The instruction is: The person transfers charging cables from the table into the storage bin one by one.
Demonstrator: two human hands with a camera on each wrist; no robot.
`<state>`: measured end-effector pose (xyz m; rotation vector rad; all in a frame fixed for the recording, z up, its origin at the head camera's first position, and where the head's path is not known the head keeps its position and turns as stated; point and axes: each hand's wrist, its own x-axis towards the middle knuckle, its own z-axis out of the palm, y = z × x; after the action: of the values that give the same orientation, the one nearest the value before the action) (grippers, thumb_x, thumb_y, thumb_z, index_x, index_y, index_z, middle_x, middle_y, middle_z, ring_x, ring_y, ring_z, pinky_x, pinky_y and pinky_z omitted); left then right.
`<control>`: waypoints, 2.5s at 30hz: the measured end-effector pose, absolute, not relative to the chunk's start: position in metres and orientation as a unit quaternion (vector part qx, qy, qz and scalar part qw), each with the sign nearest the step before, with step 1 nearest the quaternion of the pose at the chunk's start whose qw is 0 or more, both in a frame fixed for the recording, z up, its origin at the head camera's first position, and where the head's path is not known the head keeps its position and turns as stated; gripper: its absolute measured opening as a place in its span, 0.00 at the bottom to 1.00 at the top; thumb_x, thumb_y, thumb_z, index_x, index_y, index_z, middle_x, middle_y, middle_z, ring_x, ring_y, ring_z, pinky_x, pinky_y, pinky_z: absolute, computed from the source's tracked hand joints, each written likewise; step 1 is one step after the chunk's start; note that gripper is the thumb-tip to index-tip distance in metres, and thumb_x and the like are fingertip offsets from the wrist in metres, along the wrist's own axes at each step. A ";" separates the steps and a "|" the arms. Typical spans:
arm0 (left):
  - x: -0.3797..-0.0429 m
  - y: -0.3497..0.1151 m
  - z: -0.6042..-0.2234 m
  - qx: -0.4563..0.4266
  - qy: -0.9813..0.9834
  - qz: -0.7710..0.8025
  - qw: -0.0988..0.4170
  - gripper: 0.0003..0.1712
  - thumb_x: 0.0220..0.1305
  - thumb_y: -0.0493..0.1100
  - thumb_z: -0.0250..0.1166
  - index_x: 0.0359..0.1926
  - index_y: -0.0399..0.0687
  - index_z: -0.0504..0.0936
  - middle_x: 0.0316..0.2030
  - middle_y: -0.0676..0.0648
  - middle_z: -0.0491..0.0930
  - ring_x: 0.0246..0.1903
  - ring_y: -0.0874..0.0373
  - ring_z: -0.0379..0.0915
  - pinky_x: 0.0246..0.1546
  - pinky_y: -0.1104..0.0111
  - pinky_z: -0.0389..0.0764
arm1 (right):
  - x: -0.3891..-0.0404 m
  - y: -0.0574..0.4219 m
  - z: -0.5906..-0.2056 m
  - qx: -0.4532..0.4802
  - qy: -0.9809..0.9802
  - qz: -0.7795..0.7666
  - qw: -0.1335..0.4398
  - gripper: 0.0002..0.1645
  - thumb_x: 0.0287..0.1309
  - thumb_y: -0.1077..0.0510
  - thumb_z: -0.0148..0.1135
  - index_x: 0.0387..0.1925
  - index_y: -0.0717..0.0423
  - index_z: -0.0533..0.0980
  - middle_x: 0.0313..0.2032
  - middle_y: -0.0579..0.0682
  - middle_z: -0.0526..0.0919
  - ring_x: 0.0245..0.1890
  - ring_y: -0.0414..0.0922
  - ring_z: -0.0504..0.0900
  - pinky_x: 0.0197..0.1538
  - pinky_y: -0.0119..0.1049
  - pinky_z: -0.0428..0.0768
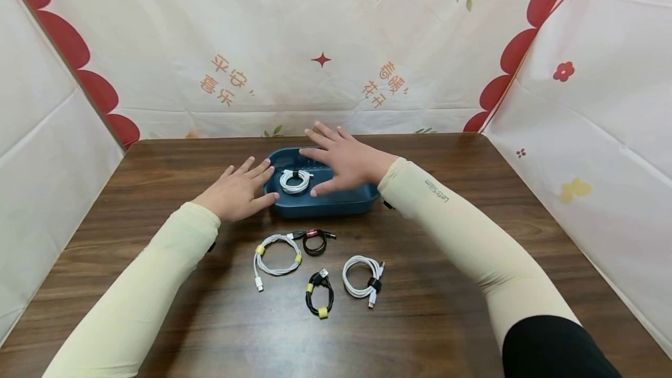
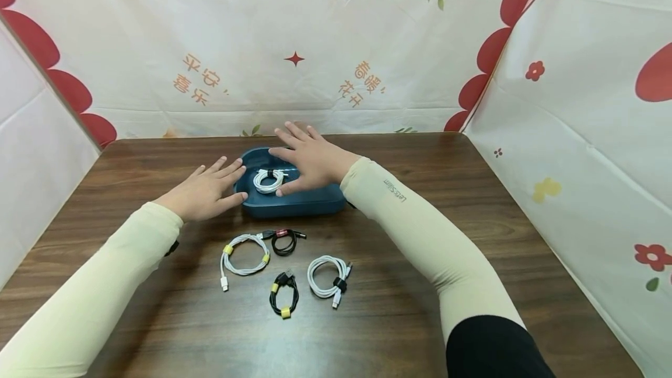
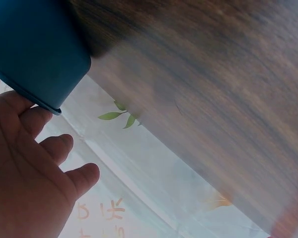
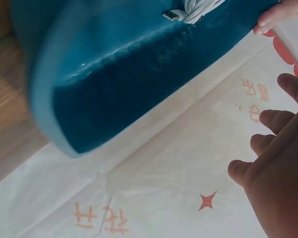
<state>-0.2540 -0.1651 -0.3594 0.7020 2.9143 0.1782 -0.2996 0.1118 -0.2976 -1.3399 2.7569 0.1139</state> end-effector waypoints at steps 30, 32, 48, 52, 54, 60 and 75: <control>-0.254 -0.169 -0.364 0.241 0.965 0.074 0.070 0.48 0.70 0.73 0.42 0.78 0.48 0.51 0.78 0.45 0.43 0.76 0.41 0.32 0.69 0.38 0.41 | -0.228 0.174 -0.340 -0.494 0.868 0.026 0.037 0.57 0.56 0.23 0.57 0.77 0.46 0.55 0.78 0.52 0.40 0.77 0.55 0.29 0.72 0.61 0.35; -0.254 -0.168 -0.364 0.242 0.965 0.072 0.069 0.49 0.70 0.74 0.41 0.79 0.48 0.51 0.78 0.45 0.43 0.76 0.41 0.32 0.69 0.38 0.41 | -0.222 0.177 -0.343 -0.493 0.869 0.025 0.039 0.56 0.56 0.23 0.57 0.77 0.46 0.56 0.79 0.51 0.40 0.77 0.54 0.29 0.72 0.60 0.34; -0.251 -0.170 -0.364 0.236 0.966 0.078 0.070 0.45 0.73 0.68 0.47 0.79 0.48 0.51 0.78 0.44 0.43 0.76 0.42 0.31 0.69 0.38 0.40 | -0.187 0.192 -0.358 -0.521 0.852 0.003 0.044 0.56 0.54 0.22 0.56 0.76 0.48 0.60 0.78 0.54 0.46 0.77 0.54 0.32 0.72 0.61 0.37; -0.251 -0.170 -0.363 0.238 0.966 0.074 0.069 0.45 0.73 0.68 0.46 0.78 0.47 0.51 0.78 0.44 0.44 0.76 0.41 0.32 0.69 0.38 0.41 | -0.183 0.192 -0.361 -0.529 0.847 -0.006 0.046 0.56 0.53 0.21 0.57 0.75 0.48 0.62 0.78 0.53 0.47 0.77 0.55 0.34 0.73 0.61 0.39; -0.251 -0.170 -0.363 0.239 0.966 0.073 0.069 0.45 0.73 0.68 0.47 0.78 0.47 0.51 0.78 0.43 0.44 0.76 0.40 0.32 0.69 0.38 0.42 | -0.181 0.192 -0.364 -0.533 0.845 -0.008 0.048 0.57 0.53 0.20 0.56 0.74 0.48 0.62 0.78 0.54 0.47 0.77 0.56 0.35 0.72 0.61 0.39; -0.251 -0.170 -0.363 0.240 0.966 0.073 0.069 0.45 0.73 0.67 0.47 0.78 0.46 0.52 0.78 0.43 0.44 0.76 0.40 0.32 0.69 0.38 0.42 | -0.176 0.193 -0.373 -0.541 0.839 0.001 0.052 0.60 0.51 0.18 0.55 0.74 0.50 0.62 0.77 0.57 0.49 0.77 0.57 0.36 0.72 0.63 0.41; -0.251 -0.167 -0.363 0.242 0.965 0.079 0.063 0.44 0.73 0.67 0.47 0.78 0.46 0.52 0.78 0.43 0.44 0.76 0.40 0.32 0.69 0.37 0.42 | -0.170 0.192 -0.384 -0.528 0.845 0.019 0.081 0.59 0.51 0.15 0.50 0.75 0.45 0.61 0.78 0.52 0.46 0.77 0.52 0.32 0.73 0.59 0.39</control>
<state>-0.2508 -0.1671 -0.3630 0.7318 2.9148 0.2373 -0.1699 0.1924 -0.3835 -1.5767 2.5264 0.0571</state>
